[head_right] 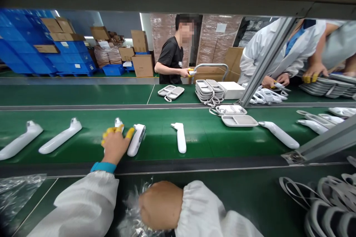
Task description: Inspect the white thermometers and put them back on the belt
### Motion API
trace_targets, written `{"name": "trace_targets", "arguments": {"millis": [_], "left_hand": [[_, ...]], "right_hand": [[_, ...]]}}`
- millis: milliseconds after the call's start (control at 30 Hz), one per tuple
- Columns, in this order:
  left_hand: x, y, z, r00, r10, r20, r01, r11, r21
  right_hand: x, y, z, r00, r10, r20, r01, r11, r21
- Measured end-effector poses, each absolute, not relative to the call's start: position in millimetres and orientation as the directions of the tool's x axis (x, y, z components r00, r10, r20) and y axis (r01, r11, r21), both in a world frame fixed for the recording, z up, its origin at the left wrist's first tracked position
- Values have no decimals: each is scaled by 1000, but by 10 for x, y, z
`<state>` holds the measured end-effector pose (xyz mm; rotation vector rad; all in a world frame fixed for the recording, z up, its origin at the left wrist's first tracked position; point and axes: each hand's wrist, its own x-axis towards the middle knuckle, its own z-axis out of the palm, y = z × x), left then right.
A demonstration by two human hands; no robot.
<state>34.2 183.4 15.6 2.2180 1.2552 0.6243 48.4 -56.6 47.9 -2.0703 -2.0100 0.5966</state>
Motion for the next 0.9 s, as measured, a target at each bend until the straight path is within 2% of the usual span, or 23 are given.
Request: {"name": "trace_targets", "arguments": {"millis": [67, 133, 233, 300, 333, 400, 467, 500, 633, 900], "left_hand": [[249, 1954, 238, 399, 909, 119, 661, -375, 650], [187, 2022, 335, 390, 919, 55, 642, -314, 700], [142, 1838, 497, 519, 855, 15, 489, -310, 816], [102, 1512, 608, 621, 783, 28, 304, -273, 913], [71, 1316, 661, 655, 755, 31, 200, -212, 957], [-7, 933, 756, 694, 719, -34, -44, 90, 995], [-93, 644, 818, 705, 701, -110, -142, 291, 946], [-132, 551, 833, 700, 701, -134, -137, 317, 938], [-222, 473, 777, 725, 679, -114, -75, 243, 967], [-260, 532, 678, 780, 622, -66, -10, 117, 993]], "right_hand": [[623, -597, 573, 9, 996, -90, 850, -55, -523], [714, -605, 681, 117, 993, -11, 745, -95, -660], [749, -562, 821, 365, 922, 131, 531, -91, -842], [734, -513, 879, 488, 848, 206, 404, -10, -915], [723, -489, 898, 523, 821, 230, 348, 41, -936], [700, -453, 918, 560, 788, 256, 256, 129, -958], [683, -441, 924, 587, 773, 240, 165, 175, -971], [677, -444, 925, 598, 772, 215, 115, 183, -976], [681, -482, 924, 591, 798, 114, -35, 167, -985], [781, -524, 928, 541, 840, 53, -63, 103, -993]]}}
